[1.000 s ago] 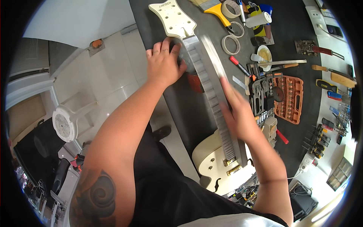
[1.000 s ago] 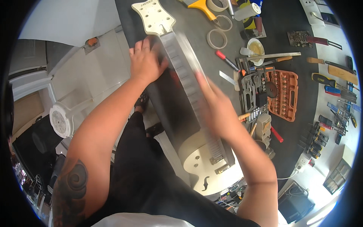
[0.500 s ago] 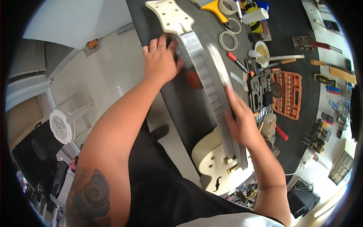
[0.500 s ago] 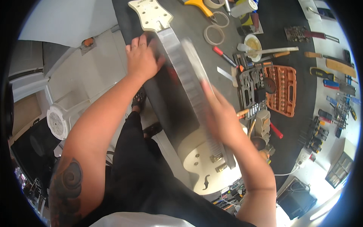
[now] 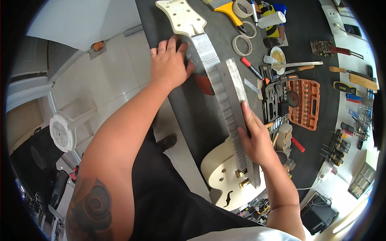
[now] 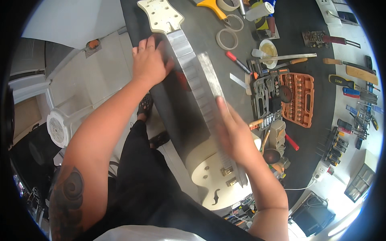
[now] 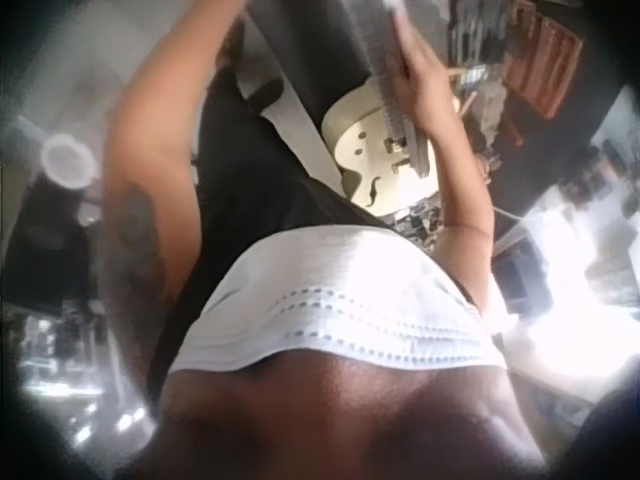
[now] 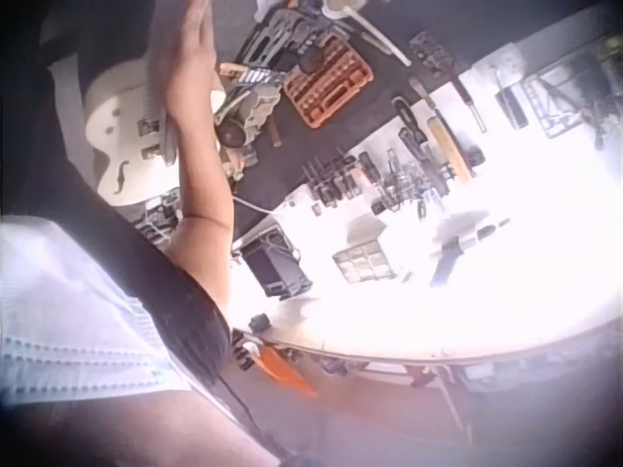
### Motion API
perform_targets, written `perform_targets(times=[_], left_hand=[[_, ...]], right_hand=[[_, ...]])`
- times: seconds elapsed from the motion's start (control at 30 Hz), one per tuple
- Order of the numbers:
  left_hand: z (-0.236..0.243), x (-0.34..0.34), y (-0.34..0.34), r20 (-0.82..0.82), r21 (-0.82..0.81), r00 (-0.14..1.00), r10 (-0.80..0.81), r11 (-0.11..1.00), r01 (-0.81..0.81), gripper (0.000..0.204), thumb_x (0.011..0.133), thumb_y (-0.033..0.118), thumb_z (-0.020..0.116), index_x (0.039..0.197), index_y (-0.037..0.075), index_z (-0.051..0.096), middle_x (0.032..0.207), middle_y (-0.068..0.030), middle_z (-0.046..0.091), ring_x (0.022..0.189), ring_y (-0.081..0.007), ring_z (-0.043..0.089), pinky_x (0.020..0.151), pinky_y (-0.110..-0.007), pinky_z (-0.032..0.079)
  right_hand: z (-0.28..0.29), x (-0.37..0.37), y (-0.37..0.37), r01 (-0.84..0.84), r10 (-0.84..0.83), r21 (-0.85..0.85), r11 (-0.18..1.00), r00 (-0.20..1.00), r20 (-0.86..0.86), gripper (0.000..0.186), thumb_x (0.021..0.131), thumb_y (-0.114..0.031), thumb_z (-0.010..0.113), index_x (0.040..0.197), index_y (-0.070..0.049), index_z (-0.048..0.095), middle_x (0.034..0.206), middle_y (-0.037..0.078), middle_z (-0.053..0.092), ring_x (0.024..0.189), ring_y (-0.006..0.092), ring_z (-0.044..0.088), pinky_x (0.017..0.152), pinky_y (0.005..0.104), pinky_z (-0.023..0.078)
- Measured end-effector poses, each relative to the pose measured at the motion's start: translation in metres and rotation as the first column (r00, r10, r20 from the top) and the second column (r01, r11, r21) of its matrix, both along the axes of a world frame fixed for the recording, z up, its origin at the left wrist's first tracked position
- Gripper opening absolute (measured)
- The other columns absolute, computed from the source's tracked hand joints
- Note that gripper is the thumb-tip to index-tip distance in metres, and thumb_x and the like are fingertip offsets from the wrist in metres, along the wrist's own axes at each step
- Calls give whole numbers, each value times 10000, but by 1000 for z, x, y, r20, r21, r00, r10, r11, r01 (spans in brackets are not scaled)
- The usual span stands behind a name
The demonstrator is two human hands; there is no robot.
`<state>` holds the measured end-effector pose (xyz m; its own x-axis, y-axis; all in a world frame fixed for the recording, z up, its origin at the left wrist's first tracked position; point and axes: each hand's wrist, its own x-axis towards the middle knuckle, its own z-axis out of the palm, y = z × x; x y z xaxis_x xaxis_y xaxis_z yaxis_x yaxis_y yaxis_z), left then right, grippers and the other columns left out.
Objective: The person sands the fretboard of a white electric guitar using a sanding block. They hold the guitar body with one hand and move the sanding block up and down the neck with the other. The person occasionally pauses to inspect the surface and reposition the instrument on the workbench.
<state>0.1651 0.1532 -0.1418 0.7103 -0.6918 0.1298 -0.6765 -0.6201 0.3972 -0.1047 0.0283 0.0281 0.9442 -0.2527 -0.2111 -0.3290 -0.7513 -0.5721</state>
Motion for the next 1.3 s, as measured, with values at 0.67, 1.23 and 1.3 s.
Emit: perform_targets(times=[0.67,1.23,1.3], left_hand=[[2,-1,-4,52,-13,998,27,1000,-27,895,860,405,830,1639,130,485,1680,-172,447,1391,-352,511,1115,-520,397],[1,-2,-5,57,2,998,14,1000,-14,866,884,408,794,1642,127,481,1684,-140,462,1400,-342,511,1123,-525,400],[-2,-1,-8,75,-9,997,12,1000,-11,866,886,407,793,1642,126,479,1686,-133,462,1404,-342,510,1123,-529,402]], right_hand=[[-13,104,-17,-52,56,-31,998,988,147,784,983,40,599,1718,-111,373,1590,319,542,1392,518,581,1156,507,506],[-20,150,-21,-27,32,-42,999,993,115,790,990,14,630,1725,-86,359,1564,288,595,1422,463,594,1170,457,497],[-21,179,-27,-3,10,-73,997,996,87,760,1021,-23,646,1724,-73,361,1529,288,632,1417,427,619,1169,433,488]])
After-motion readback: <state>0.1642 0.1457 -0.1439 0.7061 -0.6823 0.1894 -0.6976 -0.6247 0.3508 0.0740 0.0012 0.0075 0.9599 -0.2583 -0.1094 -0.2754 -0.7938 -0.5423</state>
